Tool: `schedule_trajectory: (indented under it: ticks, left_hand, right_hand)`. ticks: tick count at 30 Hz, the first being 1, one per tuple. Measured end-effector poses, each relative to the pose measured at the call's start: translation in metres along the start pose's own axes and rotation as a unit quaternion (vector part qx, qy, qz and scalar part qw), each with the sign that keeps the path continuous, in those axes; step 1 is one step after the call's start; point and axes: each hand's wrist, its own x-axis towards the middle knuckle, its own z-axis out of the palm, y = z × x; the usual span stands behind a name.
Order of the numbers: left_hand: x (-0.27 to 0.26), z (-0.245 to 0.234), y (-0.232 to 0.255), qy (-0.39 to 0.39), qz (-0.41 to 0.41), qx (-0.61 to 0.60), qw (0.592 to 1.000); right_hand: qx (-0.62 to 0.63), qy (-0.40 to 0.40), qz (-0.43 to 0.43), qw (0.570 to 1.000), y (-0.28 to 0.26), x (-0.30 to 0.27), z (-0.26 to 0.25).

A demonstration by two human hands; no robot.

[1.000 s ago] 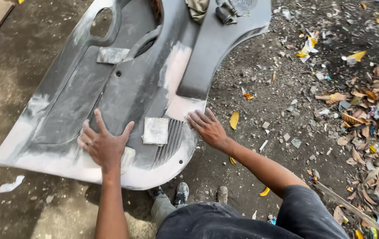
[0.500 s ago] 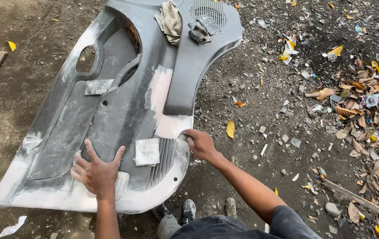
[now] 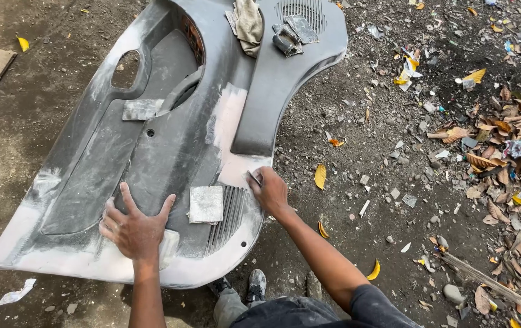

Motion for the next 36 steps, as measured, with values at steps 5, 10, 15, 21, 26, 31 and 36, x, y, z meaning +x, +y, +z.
schedule_trajectory:
  ticks: [5, 10, 15, 21, 26, 31, 36]
  left_hand:
    - [0.003, 0.006, -0.002, -0.014, -0.005, -0.013, 1.0]
    - [0.007, 0.005, 0.003, 0.004, 0.0, -0.007, 1.0]
    - [0.009, -0.001, 0.007, -0.025, -0.027, -0.015, 0.999]
    - [0.016, -0.011, 0.005, -0.01, -0.046, -0.013, 0.999]
    - [0.012, -0.018, 0.012, -0.01, -0.047, -0.05, 0.998]
    - [0.02, -0.012, 0.008, 0.007, -0.047, -0.049, 0.998]
    - [0.011, -0.016, 0.011, 0.005, -0.041, -0.049, 0.998]
  right_hand:
    - [0.039, 0.09, -0.066, 0.993, 0.0, -0.043, 0.0]
    - [0.066, -0.022, 0.018, 0.997, 0.0, 0.042, -0.016]
    - [0.236, -0.089, 0.054, 0.966, -0.012, 0.033, -0.043]
    - [0.03, 0.004, -0.038, 0.999, 0.0, -0.019, -0.024]
    - [-0.027, -0.035, 0.04, 0.998, 0.008, 0.007, -0.017]
    - [-0.011, 0.024, -0.022, 0.999, 0.01, 0.004, -0.008]
    - [-0.059, -0.011, 0.012, 0.998, 0.021, -0.003, -0.004]
